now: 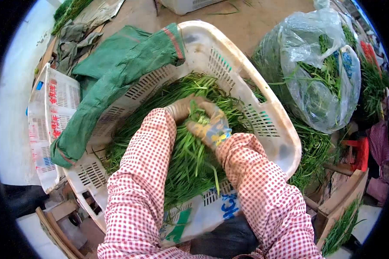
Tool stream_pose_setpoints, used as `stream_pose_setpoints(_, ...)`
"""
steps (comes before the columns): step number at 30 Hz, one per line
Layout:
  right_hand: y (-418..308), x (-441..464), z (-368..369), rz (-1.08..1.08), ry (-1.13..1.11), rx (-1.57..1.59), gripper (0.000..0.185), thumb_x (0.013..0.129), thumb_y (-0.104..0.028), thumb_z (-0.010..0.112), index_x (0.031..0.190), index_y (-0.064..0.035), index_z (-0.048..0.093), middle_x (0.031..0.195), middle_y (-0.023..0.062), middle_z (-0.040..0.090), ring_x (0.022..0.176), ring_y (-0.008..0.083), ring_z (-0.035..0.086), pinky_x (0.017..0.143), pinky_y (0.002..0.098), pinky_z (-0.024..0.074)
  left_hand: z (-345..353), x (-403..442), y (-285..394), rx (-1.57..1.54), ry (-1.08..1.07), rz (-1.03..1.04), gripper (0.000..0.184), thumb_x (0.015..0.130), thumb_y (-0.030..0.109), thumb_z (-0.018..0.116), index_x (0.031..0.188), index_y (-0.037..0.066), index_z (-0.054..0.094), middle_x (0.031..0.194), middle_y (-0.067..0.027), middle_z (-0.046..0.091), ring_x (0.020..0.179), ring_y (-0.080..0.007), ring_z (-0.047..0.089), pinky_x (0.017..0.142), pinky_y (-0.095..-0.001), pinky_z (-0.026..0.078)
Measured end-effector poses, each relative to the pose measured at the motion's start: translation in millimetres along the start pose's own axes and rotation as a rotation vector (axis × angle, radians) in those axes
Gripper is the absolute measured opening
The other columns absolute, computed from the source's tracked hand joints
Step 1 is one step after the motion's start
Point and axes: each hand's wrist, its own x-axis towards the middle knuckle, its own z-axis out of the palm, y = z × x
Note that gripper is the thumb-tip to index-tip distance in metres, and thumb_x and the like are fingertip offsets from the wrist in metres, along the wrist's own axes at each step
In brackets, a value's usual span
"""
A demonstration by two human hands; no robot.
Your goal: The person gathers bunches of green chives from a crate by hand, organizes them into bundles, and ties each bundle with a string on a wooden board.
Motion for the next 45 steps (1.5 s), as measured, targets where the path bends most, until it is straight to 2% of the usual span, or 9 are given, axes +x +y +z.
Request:
stream_pose_setpoints(8, -91, -129, -3, -0.858, -0.424, 0.126, 0.031, 0.065, -0.009, 0.071, 0.089, -0.0119, 0.051, 0.090, -0.0002, 0.050, 0.086, 0.0196, 0.054, 0.070, 0.0350, 0.0466, 13, -6, 57, 0.505, -0.281, -0.545, 0.114, 0.063, 0.054, 0.079, 0.151, 0.029, 0.010, 0.158, -0.0055, 0.010, 0.145, -0.0335, 0.000, 0.116, -0.0522, 0.008)
stream_pose_setpoints(14, -59, -135, -32, -0.703, -0.401, 0.135, 0.028, 0.065, -0.012, 0.076, 0.088, -0.0076, 0.059, 0.099, 0.0120, 0.055, 0.094, 0.0305, 0.059, 0.079, 0.0405, 0.0497, -8, -35, 128, 0.461, 0.206, -0.412, 0.094, 0.063, 0.053, 0.077, 0.142, 0.024, 0.035, 0.150, -0.0108, 0.030, 0.139, -0.0382, 0.024, 0.111, -0.0567, 0.019)
stream_pose_setpoints(17, -47, -132, -35, -0.697, -0.300, 0.140, 0.028, 0.065, -0.013, 0.077, 0.087, -0.0074, 0.060, 0.102, 0.0126, 0.058, 0.097, 0.0294, 0.059, 0.082, 0.0397, 0.0484, 30, -44, 129, 0.555, -0.023, -0.216, 0.082, 0.070, 0.053, 0.070, 0.141, 0.032, 0.035, 0.150, -0.0096, 0.029, 0.139, -0.0389, 0.023, 0.109, -0.0635, 0.016)
stream_pose_setpoints(22, -69, -150, -114, -0.520, 0.056, 0.313, 0.040, 0.067, -0.010, 0.076, 0.103, -0.0060, 0.060, 0.102, 0.0147, 0.060, 0.095, 0.0310, 0.059, 0.080, 0.0410, 0.0505, 61, -56, 90, 0.609, -0.555, -0.561, 0.059, 0.094, 0.044, 0.045, 0.147, 0.039, 0.021, 0.159, -0.0008, 0.004, 0.144, -0.0349, 0.008, 0.112, -0.0625, 0.009)
stream_pose_setpoints(27, -105, -213, -233, -0.502, 0.306, 0.807, 0.039, 0.078, 0.002, 0.063, 0.116, -0.0043, 0.056, 0.107, 0.0175, 0.061, 0.096, 0.0314, 0.061, 0.081, 0.0438, 0.0537, 65, -55, 66, -0.038, -0.118, -0.877, 0.052, 0.096, 0.035, 0.042, 0.146, 0.036, 0.027, 0.155, -0.0056, 0.016, 0.137, -0.0314, 0.025, 0.109, -0.0506, 0.023)
stream_pose_setpoints(30, -104, -245, -262, -0.499, 0.699, 0.447, 0.040, 0.075, 0.000, 0.068, 0.114, -0.0029, 0.056, 0.103, 0.0114, 0.063, 0.088, 0.0226, 0.064, 0.080, 0.0374, 0.0539, 53, -58, 68, -0.174, -0.046, -1.003, 0.052, 0.093, 0.031, 0.048, 0.144, 0.032, 0.035, 0.150, -0.0109, 0.029, 0.130, -0.0297, 0.041, 0.105, -0.0423, 0.035)
stream_pose_setpoints(36, -97, -244, -257, -0.470, 0.797, 0.313, 0.051, 0.071, -0.010, 0.078, 0.115, 0.0021, 0.054, 0.098, 0.0066, 0.064, 0.080, 0.0143, 0.060, 0.075, 0.0290, 0.0502, -27, -169, 298, 0.798, 0.269, -0.748, 0.049, 0.077, 0.035, 0.069, 0.124, 0.022, 0.059, 0.144, -0.0126, 0.040, 0.129, -0.0358, 0.039, 0.108, -0.0518, 0.028)
stream_pose_setpoints(40, -126, -254, -240, -0.573, 0.639, 0.122, 0.035, 0.071, -0.010, 0.076, 0.102, -0.0016, 0.061, 0.095, 0.0058, 0.063, 0.080, 0.0135, 0.059, 0.073, 0.0284, 0.0495, -11, -196, 400, -0.429, 0.266, -0.256, 0.056, 0.082, 0.034, 0.067, 0.130, 0.010, 0.052, 0.123, -0.0143, 0.059, 0.118, -0.0339, 0.051, 0.103, -0.0456, 0.038)
stream_pose_setpoints(45, -153, -307, -197, -1.044, 0.543, -0.322, 0.026, 0.069, -0.011, 0.075, 0.084, -0.0071, 0.055, 0.101, 0.0135, 0.059, 0.097, 0.0306, 0.060, 0.087, 0.0429, 0.0477, 96, -135, 469, -2.123, -0.070, 0.053, 0.099, 0.071, 0.070, 0.062, 0.145, 0.013, 0.029, 0.142, -0.0152, 0.041, 0.124, -0.0382, 0.044, 0.101, -0.0564, 0.035)
